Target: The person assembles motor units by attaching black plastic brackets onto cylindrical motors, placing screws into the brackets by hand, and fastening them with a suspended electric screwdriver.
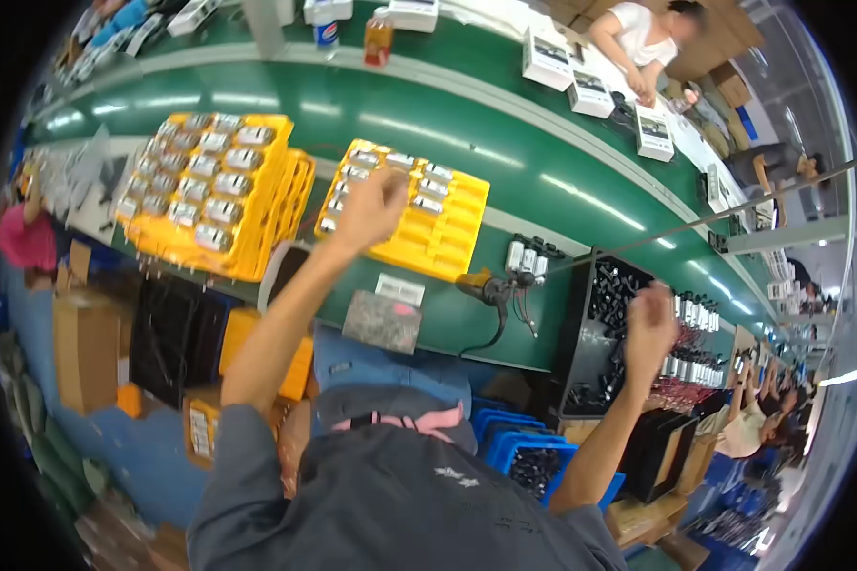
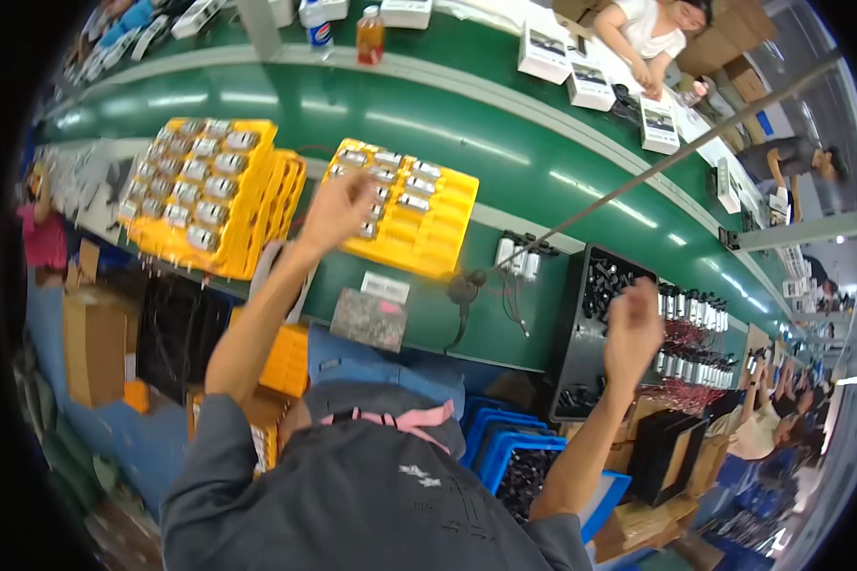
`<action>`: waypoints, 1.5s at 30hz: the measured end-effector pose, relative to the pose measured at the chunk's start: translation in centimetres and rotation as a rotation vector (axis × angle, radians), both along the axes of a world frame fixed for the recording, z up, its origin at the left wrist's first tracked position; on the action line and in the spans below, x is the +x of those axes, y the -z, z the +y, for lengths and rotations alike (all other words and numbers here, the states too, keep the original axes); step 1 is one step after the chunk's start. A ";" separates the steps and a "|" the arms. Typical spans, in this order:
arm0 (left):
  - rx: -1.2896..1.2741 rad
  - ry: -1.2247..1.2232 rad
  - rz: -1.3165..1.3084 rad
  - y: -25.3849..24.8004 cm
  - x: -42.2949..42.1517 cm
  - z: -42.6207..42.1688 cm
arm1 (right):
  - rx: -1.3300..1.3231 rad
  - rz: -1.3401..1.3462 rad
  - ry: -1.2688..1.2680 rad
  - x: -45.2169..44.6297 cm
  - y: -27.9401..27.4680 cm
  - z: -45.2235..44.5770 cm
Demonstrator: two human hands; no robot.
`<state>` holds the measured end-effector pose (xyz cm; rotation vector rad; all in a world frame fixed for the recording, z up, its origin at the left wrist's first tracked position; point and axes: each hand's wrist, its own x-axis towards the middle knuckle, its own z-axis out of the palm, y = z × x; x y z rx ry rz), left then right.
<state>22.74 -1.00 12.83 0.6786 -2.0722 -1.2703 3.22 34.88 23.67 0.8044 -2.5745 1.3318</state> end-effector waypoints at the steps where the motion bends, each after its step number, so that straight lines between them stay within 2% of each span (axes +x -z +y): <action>1: -0.049 0.070 -0.197 3.5 -1.5 -0.1 | 0.232 -0.124 0.003 -1.1 3.6 1.6; 3: -0.329 0.082 -0.368 7.3 -4.4 1.0 | 0.699 -0.011 -0.002 -3.8 12.8 6.4; 4: -0.398 0.077 -0.448 8.5 -5.3 1.2 | 0.882 -0.136 0.149 -3.5 14.4 7.1; 7: -0.618 0.060 -0.604 12.0 -9.2 2.1 | 1.035 -0.399 0.427 -5.2 20.0 11.1; 9: -0.723 0.009 -0.643 15.0 -10.1 2.4 | 0.933 -0.328 0.433 -4.3 21.4 14.2; 11: -0.832 -0.052 -0.685 15.8 -10.9 2.7 | 0.905 -0.379 0.403 -5.7 24.1 18.2; 13: -0.842 -0.078 -0.725 16.2 -10.7 2.7 | 0.952 -0.389 0.208 -4.6 23.5 18.8; 16: -0.840 -0.069 -0.595 19.9 -11.7 0.4 | 0.919 -0.448 0.250 -4.0 24.9 19.3; 18: -1.066 -0.041 -0.451 32.8 -16.2 -6.9 | 0.889 -0.525 0.217 -3.6 24.3 19.1; 20: -1.345 0.171 -0.789 21.9 -13.5 -1.1 | 0.812 -0.354 0.127 -4.9 28.8 22.0; 21: -1.476 0.306 -0.911 15.8 -12.0 2.2 | 0.802 -0.384 0.127 -4.9 29.0 22.2; 22: -1.098 0.058 -0.801 17.3 -12.3 2.2 | 0.767 -0.411 0.143 -4.1 27.9 21.6; 23: -1.074 -0.043 -0.717 19.2 -12.6 1.6 | 0.757 -0.437 0.158 -3.4 26.9 21.0; 26: -0.947 -0.026 -0.746 18.4 -13.5 1.9 | 0.692 -0.379 0.051 -2.5 26.0 21.3; 28: -0.875 0.031 -0.767 20.7 -13.9 -0.9 | 0.712 -0.387 0.018 -2.4 25.5 20.8; 31: -0.569 0.077 -0.603 20.6 -13.0 -3.4 | 0.794 -0.340 0.011 -2.9 26.1 20.6; 34: -0.438 0.024 -0.164 18.4 -10.9 -3.9 | 0.758 -0.279 0.020 -2.4 26.2 20.7; 35: -0.258 0.028 -0.118 19.5 -10.8 -6.9 | 0.744 -0.254 0.027 -2.7 26.6 21.0; 37: 0.046 -0.054 -0.050 12.4 -8.1 -3.1 | 0.519 -0.033 0.037 -2.2 25.4 21.6; 39: 0.171 0.200 -0.002 10.9 -5.1 -9.6 | 0.276 0.115 0.024 -2.0 22.2 22.2; 41: 0.507 -0.090 0.327 3.7 -1.3 -2.8 | 0.075 0.033 0.117 -2.3 20.2 23.6; 43: 0.623 -0.096 0.435 -0.2 3.2 -1.7 | -0.234 -0.119 0.192 -0.1 16.3 23.8; 45: 0.722 0.048 0.403 -3.3 7.8 -0.4 | -0.726 -0.156 0.132 1.5 16.2 24.5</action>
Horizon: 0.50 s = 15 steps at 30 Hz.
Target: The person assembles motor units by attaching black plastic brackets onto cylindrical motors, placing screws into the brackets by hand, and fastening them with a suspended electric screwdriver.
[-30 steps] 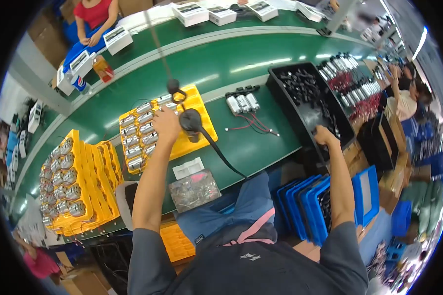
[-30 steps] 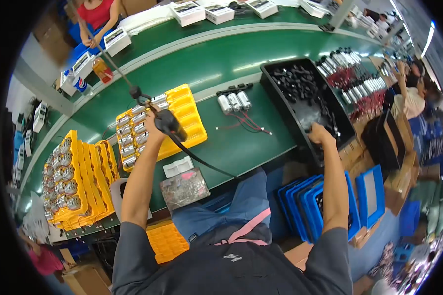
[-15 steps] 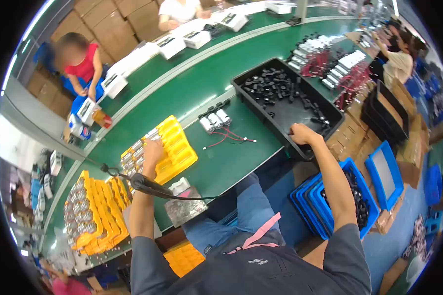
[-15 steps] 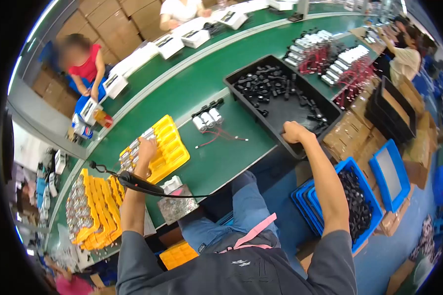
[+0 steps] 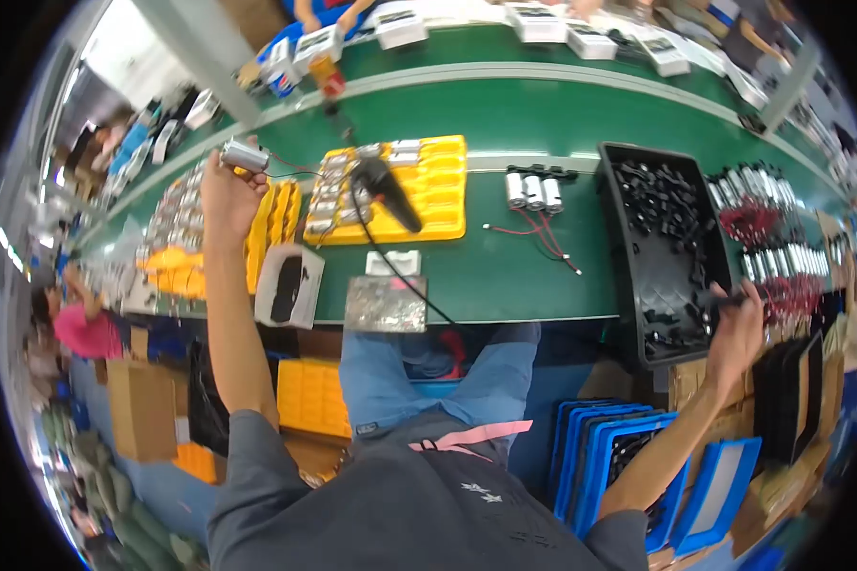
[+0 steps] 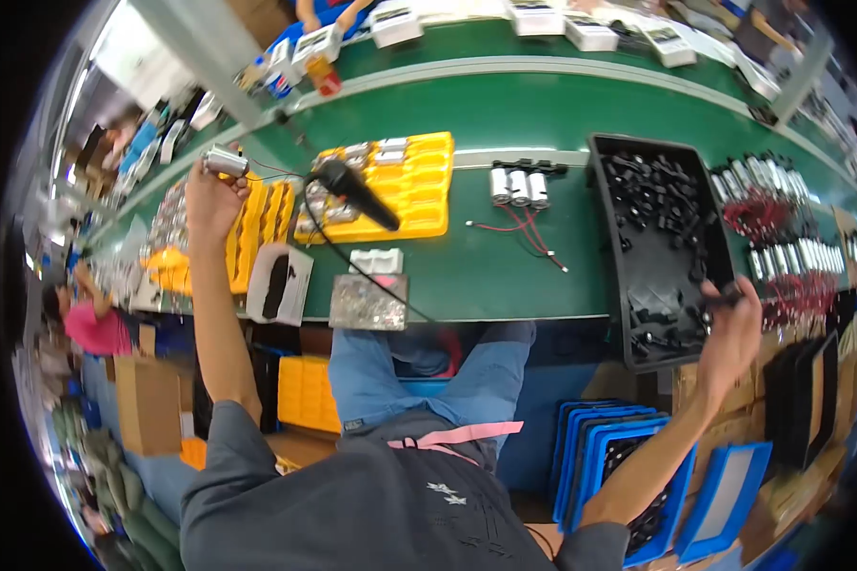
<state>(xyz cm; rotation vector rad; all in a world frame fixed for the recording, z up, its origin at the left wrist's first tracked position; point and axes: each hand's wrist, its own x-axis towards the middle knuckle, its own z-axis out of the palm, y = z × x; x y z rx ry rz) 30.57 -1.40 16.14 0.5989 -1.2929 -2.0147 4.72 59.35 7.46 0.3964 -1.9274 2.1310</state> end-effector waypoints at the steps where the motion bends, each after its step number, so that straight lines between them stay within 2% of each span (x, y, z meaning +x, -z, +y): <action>1: 0.043 0.128 0.017 -0.9 2.1 1.2 | -0.029 0.053 -0.002 1.5 -0.5 -0.1; 4: 0.120 0.110 -0.019 -1.9 5.7 5.8 | -0.146 0.107 -0.133 6.8 -1.0 -2.5; 6: 0.053 0.039 0.124 1.6 6.9 5.2 | -0.241 0.043 -0.352 10.0 -0.3 -5.3; 8: 0.034 -0.077 0.222 4.3 6.4 4.6 | -0.402 -0.077 -0.452 13.1 1.6 -8.8; 12: 0.164 -0.077 0.389 3.8 5.2 5.0 | -0.410 -0.312 -0.688 18.1 3.9 -14.9; 13: 0.008 -0.009 0.334 4.3 6.3 3.7 | -0.411 -0.367 -0.769 19.3 4.4 -16.0; 15: -0.414 -0.171 0.101 3.2 6.9 4.6 | -0.401 -0.435 -0.899 21.5 4.6 -18.1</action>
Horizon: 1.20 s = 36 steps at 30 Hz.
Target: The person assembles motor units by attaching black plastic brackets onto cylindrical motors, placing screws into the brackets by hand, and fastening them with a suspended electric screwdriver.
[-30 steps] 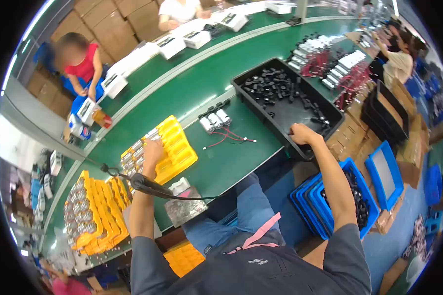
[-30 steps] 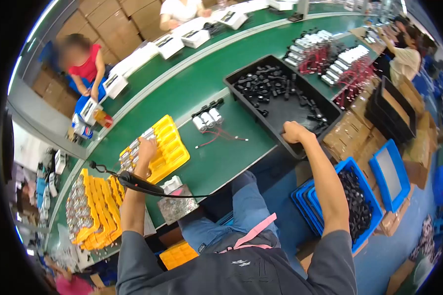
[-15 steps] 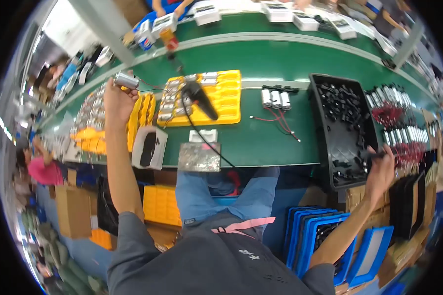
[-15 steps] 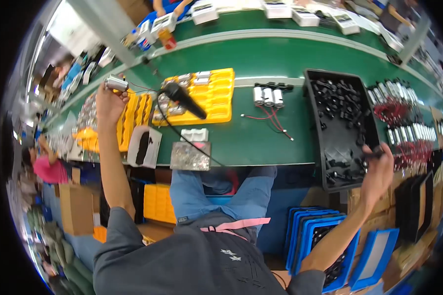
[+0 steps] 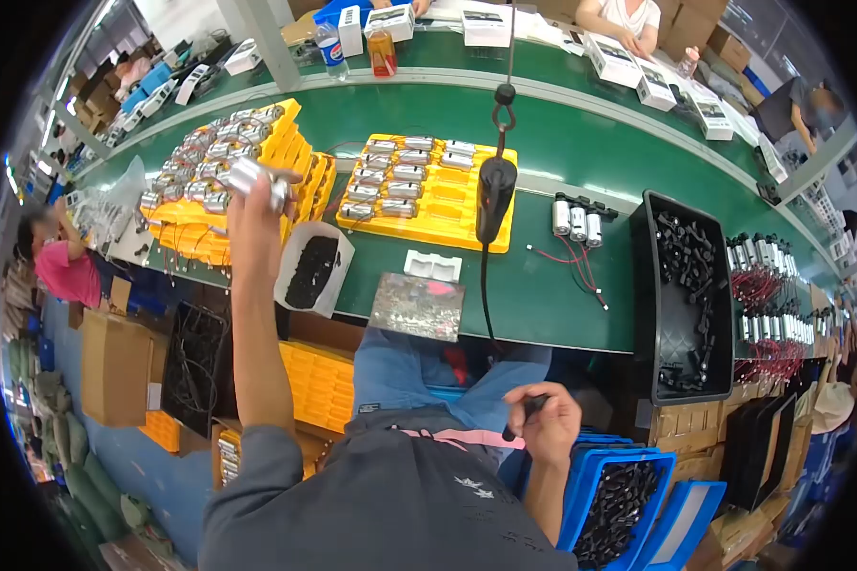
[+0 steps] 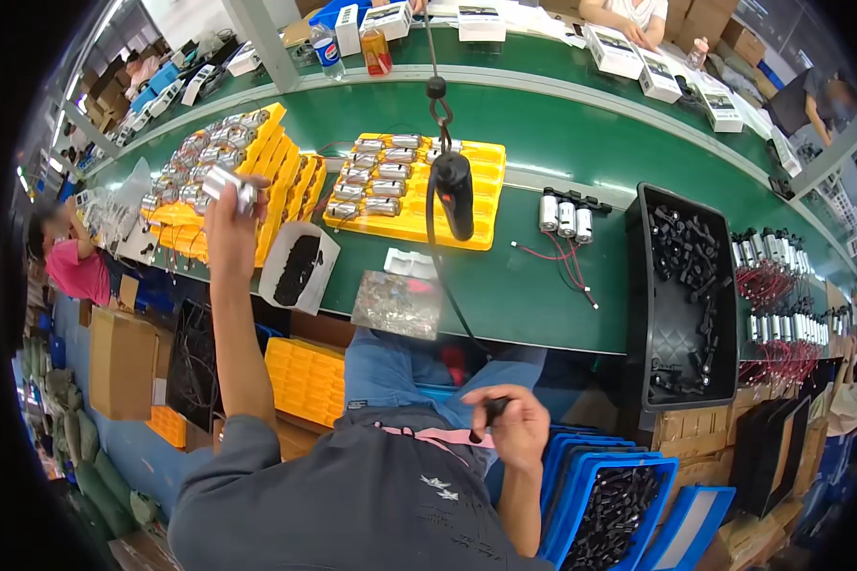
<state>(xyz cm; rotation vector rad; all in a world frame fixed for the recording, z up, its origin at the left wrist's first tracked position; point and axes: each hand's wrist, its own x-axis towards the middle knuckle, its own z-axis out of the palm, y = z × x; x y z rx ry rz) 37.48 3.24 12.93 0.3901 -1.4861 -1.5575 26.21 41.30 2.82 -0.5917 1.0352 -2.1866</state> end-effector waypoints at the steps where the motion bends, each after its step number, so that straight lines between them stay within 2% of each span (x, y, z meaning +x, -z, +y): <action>1: -0.196 -0.109 -0.116 -0.7 0.3 0.8 | -0.001 0.002 -0.052 0.8 0.0 -0.9; 3: -0.175 -0.003 -0.208 -0.8 1.4 3.3 | 0.010 0.042 -0.162 1.4 -0.5 -2.8; 5: 0.067 0.314 -0.331 0.0 2.8 5.6 | 0.178 0.181 -0.169 1.0 -1.1 -4.9; 7: 0.214 0.360 -0.560 3.1 3.8 8.6 | 0.271 0.379 -0.050 1.1 -1.9 -7.8; 9: -0.044 0.367 -0.672 6.3 3.9 11.0 | 0.283 0.368 -0.109 1.0 -3.0 -10.1; 12: 0.047 0.278 -0.544 7.6 3.3 14.4 | 0.356 0.430 -0.187 0.5 -3.0 -12.0; 14: 0.034 0.296 -0.555 7.7 3.6 14.9 | 0.377 0.436 -0.218 0.4 -2.8 -12.6; 17: -0.031 0.288 -0.548 7.5 3.7 14.5 | 0.473 0.369 -0.245 0.3 -2.6 -13.1; 23: -0.191 0.211 -0.560 7.6 2.8 14.0 | 0.432 0.424 -0.230 -0.2 -2.2 -13.5; 30: -0.514 0.073 -0.683 7.1 1.8 14.1 | 0.547 0.753 -0.152 -1.7 -2.4 -13.4; 33: -0.597 0.053 -0.709 7.2 1.5 14.1 | 0.612 0.383 -0.302 -2.3 -2.1 -13.0; 36: -0.617 0.029 -0.708 7.5 1.0 14.3 | 0.617 0.297 -0.337 -2.5 -2.1 -13.0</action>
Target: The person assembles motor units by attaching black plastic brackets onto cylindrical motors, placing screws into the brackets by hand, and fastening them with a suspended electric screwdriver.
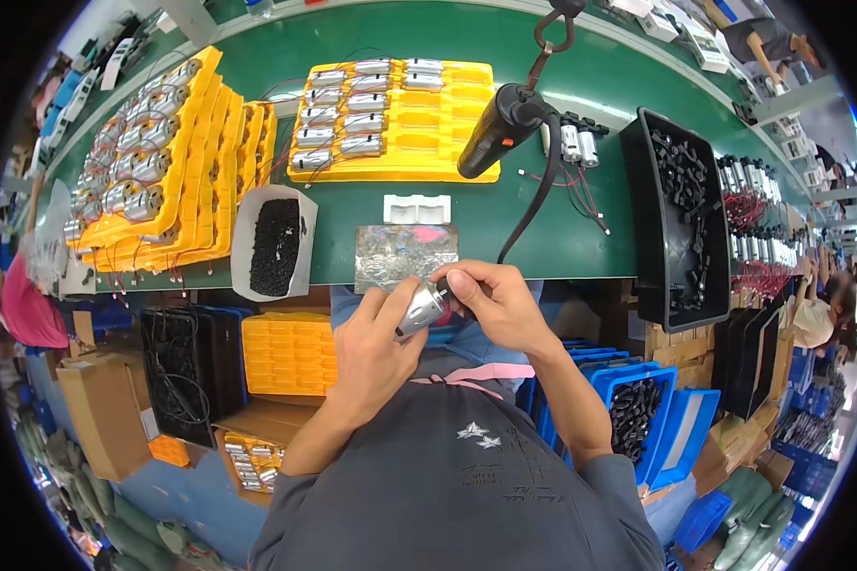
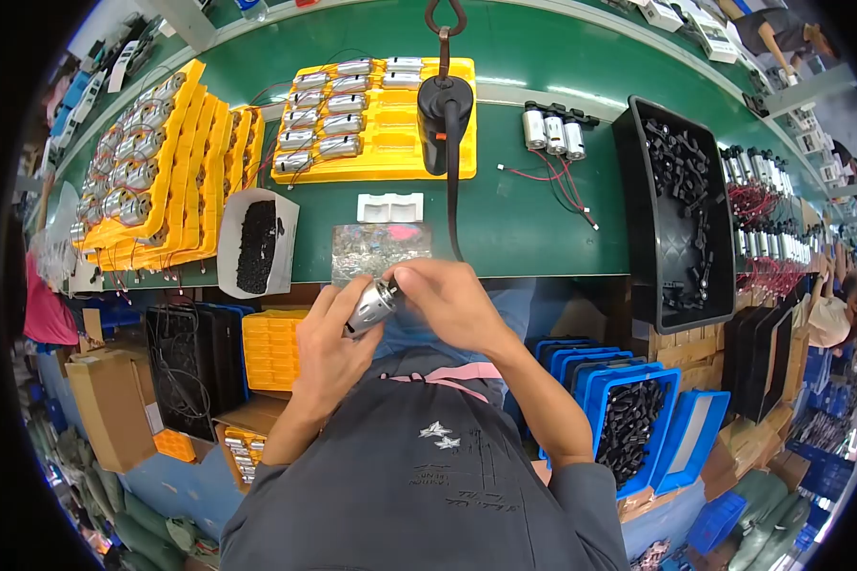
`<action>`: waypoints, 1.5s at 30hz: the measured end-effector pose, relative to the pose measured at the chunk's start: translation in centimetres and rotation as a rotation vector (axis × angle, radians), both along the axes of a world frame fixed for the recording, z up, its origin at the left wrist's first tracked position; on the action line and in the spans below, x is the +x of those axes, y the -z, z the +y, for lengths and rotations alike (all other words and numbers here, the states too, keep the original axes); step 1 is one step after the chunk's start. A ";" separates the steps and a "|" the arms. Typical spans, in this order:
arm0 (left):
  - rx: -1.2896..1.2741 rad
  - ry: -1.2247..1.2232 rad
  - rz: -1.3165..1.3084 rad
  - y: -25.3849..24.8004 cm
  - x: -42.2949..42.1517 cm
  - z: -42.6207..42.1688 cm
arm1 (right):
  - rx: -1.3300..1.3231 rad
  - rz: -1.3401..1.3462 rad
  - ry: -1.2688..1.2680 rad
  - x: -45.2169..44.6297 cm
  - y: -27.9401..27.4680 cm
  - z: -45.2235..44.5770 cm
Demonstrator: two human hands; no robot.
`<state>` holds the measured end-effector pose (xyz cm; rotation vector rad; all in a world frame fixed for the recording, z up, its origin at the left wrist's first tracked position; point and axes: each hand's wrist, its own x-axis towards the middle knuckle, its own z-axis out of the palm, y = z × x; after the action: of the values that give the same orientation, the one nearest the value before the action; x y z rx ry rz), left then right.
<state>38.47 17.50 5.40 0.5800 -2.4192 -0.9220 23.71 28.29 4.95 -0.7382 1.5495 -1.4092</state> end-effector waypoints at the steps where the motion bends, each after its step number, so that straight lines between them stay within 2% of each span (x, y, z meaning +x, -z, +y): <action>1: -0.001 -0.006 -0.006 0.1 0.0 0.1 | 0.012 0.040 -0.001 0.0 0.2 0.1; 7: -0.072 0.001 -0.101 -0.1 -0.2 -0.3 | 0.060 0.173 -0.040 -0.8 0.8 -0.2; 13: -0.086 -0.083 -0.062 0.5 -0.2 -0.6 | 0.098 0.211 -0.049 -0.6 0.1 -0.9; 18: -0.144 -0.060 -0.052 0.4 0.0 -1.0 | 0.134 0.235 -0.028 -0.3 0.2 -1.4; 27: -0.269 -0.068 -0.054 0.9 0.2 -1.4 | 0.267 0.420 -0.090 0.0 -2.0 -2.3; 30: -0.289 -0.062 -0.051 1.1 0.3 -1.5 | 0.223 0.501 -0.080 0.3 -1.6 -2.4; 33: -0.303 -0.054 -0.050 1.3 0.4 -1.6 | 0.272 0.477 -0.107 0.0 -1.4 -2.5; 36: -0.274 -0.051 -0.035 1.5 0.4 -1.7 | 0.171 0.267 -0.105 -0.4 0.7 -2.5; 39: -0.206 -0.055 -0.017 1.7 0.4 -1.8 | 0.209 0.114 -0.124 -0.5 0.7 -2.5; 45: -0.171 -0.065 -0.020 1.8 0.4 -1.8 | 0.191 0.048 -0.095 -0.6 0.6 -2.6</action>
<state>38.85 15.70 3.63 0.6030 -2.4511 -0.6779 23.10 25.69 4.33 -0.7242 1.6381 -1.1633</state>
